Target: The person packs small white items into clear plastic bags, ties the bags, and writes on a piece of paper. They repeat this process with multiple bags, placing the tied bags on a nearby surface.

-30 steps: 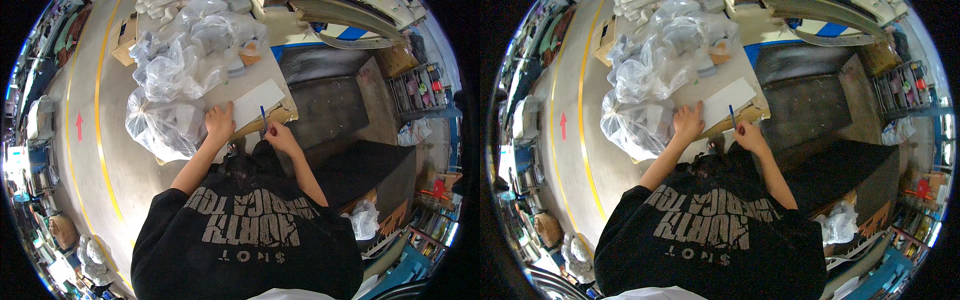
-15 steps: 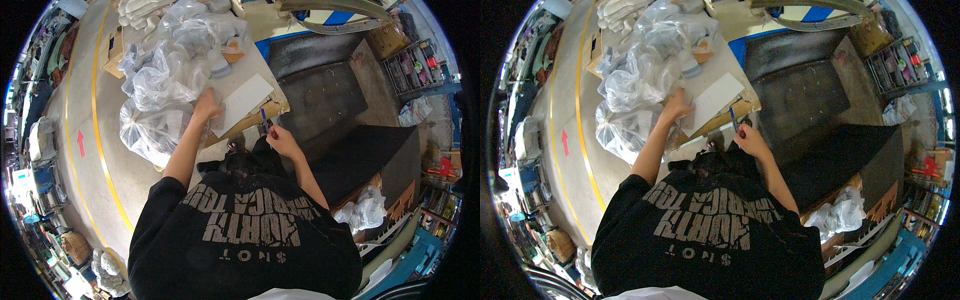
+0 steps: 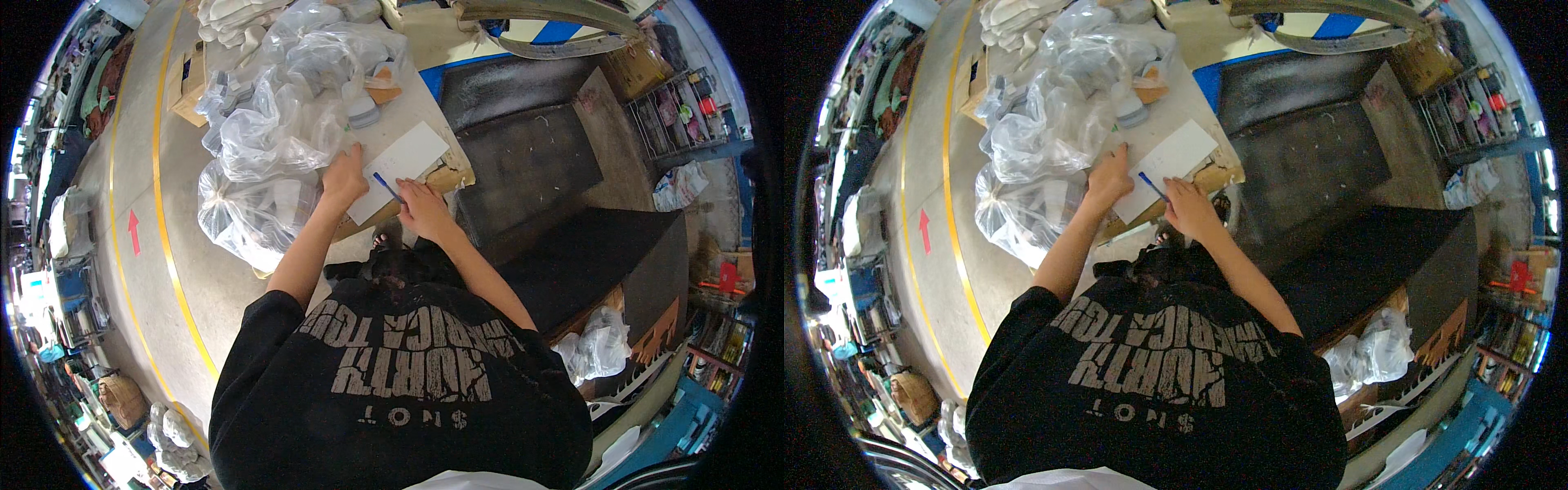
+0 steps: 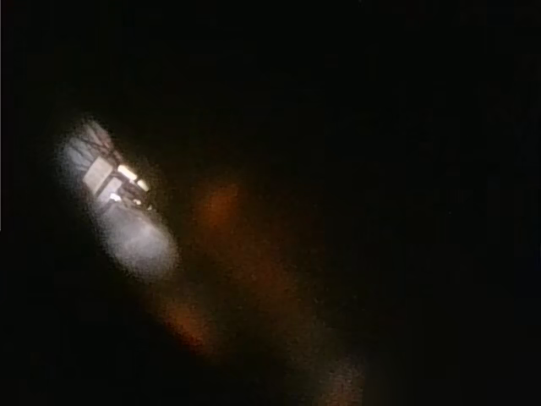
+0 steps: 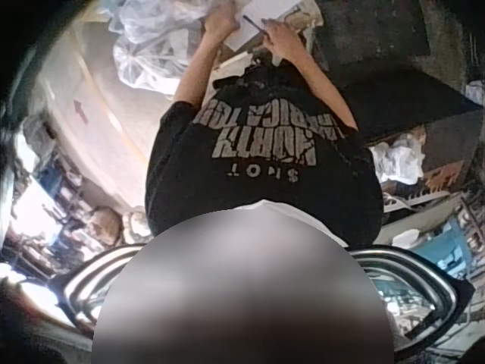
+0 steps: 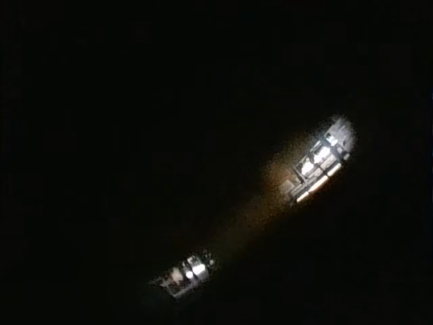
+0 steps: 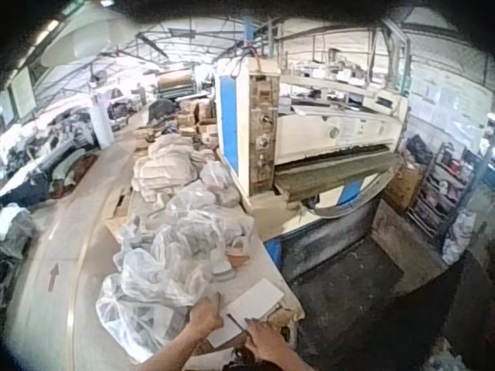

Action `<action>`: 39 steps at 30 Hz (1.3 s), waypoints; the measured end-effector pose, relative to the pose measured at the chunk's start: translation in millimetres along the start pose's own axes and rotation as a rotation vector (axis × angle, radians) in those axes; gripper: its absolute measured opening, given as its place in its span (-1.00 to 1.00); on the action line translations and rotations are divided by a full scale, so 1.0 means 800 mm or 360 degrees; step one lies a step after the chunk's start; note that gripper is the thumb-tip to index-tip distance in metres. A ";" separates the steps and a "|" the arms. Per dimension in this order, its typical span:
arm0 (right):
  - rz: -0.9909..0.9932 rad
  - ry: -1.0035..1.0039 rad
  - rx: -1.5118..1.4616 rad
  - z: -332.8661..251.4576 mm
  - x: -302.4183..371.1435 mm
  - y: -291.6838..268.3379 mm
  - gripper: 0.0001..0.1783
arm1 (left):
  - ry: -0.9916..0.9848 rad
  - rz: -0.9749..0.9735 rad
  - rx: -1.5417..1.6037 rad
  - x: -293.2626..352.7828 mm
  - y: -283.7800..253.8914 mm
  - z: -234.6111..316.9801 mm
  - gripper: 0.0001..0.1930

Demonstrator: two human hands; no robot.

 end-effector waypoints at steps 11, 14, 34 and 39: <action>-0.0115 0.0006 0.0293 0.022 0.016 -0.026 -0.47 | 0.0550 0.0274 0.0019 -0.019 0.024 -0.050 -0.33; -0.0239 0.0114 0.0145 0.014 0.019 -0.055 -0.65 | 0.0414 0.0193 0.0195 0.014 -0.012 -0.015 -0.40; -0.0934 0.0924 -0.1711 -0.051 0.034 -0.022 -0.46 | 0.0184 -0.0678 0.1371 0.173 0.037 0.002 -0.54; -0.0810 0.0673 -0.1766 -0.061 0.012 -0.077 -0.49 | -0.0146 -0.1014 0.1912 0.178 0.041 -0.006 -0.54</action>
Point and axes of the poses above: each hand's wrist, its own x-axis away from the middle knuckle, its own y-axis out of the palm, z = x × y, the point moved 4 cm from there along -x, towards the middle knuckle, and after that the axes turned 5 degrees about z, right-handed, at the moved point
